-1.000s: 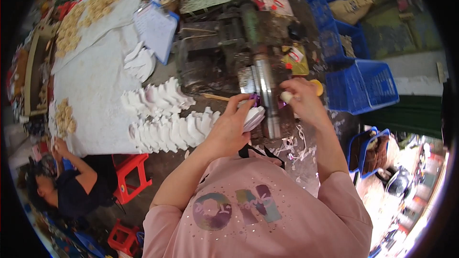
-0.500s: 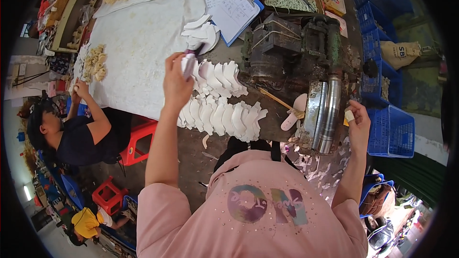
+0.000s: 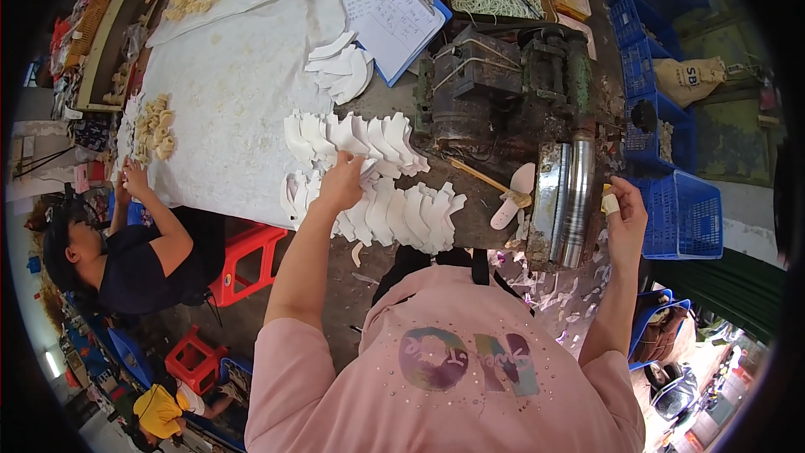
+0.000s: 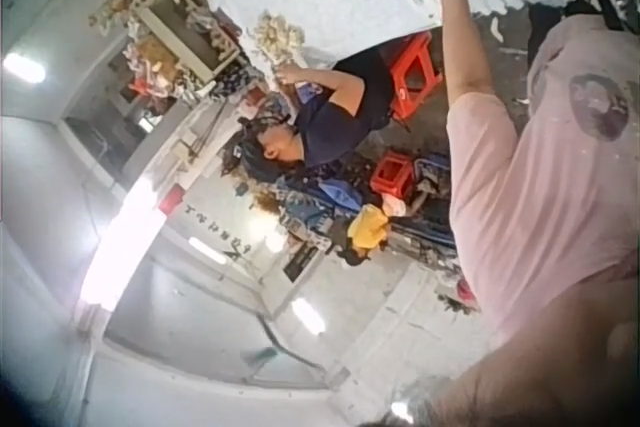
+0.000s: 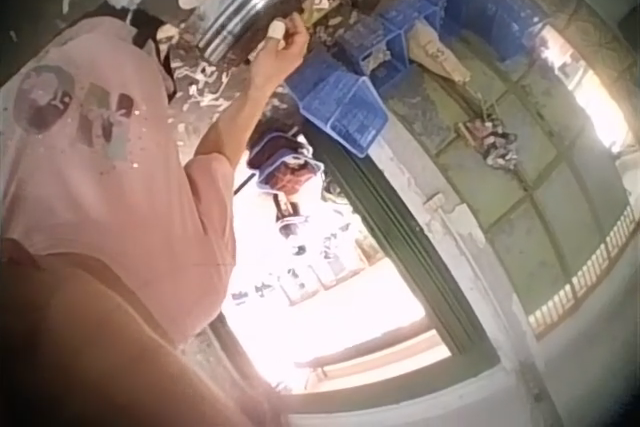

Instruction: The recorder is using a machine to apply glue or adhesive to shoe upper components and then stack them.

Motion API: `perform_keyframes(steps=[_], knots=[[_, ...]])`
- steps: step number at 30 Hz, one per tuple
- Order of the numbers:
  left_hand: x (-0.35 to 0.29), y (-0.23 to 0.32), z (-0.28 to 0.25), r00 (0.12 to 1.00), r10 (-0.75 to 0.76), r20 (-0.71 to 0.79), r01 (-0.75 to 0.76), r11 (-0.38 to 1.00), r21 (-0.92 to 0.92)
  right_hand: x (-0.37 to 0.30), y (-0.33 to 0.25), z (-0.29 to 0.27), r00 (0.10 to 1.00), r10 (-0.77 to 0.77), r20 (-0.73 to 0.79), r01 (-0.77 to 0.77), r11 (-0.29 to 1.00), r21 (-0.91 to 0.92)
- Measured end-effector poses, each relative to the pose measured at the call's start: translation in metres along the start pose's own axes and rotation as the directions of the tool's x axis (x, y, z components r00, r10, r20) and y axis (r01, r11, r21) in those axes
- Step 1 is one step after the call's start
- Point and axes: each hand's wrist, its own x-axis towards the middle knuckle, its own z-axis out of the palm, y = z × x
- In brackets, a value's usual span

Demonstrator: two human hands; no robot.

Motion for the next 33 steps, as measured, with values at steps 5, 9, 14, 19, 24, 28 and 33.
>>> perform_keyframes(steps=[5, 9, 14, 19, 24, 28, 33], knots=[[-0.009, 0.005, -0.022, 0.986, 0.106, 0.125, -0.118, 0.989, 0.091, 0.0, -0.011, 0.003, 0.999, -0.036, -0.03, 0.037, 0.999, 0.028], [-0.036, 0.06, -0.08, 0.997, 0.071, 0.017, -0.065, 0.97, -0.232, -0.008, -0.033, 0.009, 0.997, -0.072, -0.029, 0.074, 0.993, 0.094], [-0.068, 0.14, -0.092, 0.98, 0.117, -0.163, -0.134, -0.227, -0.965, -0.016, -0.08, 0.075, 0.848, -0.48, 0.226, 0.477, 0.876, 0.074], [-0.083, 0.201, -0.079, 0.957, 0.244, -0.154, -0.055, -0.372, -0.926, -0.034, -0.098, 0.116, 0.845, -0.52, 0.129, 0.525, 0.851, -0.01], [-0.09, 0.228, -0.069, 0.945, 0.16, -0.285, -0.232, -0.289, -0.929, -0.04, -0.088, 0.109, 0.819, -0.572, -0.043, 0.572, 0.82, -0.025], [-0.091, 0.241, -0.063, 0.92, 0.15, -0.363, -0.334, -0.189, -0.923, -0.043, -0.081, 0.101, 0.785, -0.613, -0.088, 0.601, 0.789, -0.129], [-0.09, 0.259, -0.063, 0.938, 0.123, -0.324, -0.305, -0.153, -0.94, -0.039, -0.066, 0.08, 0.858, -0.504, -0.094, 0.513, 0.839, 0.184]])
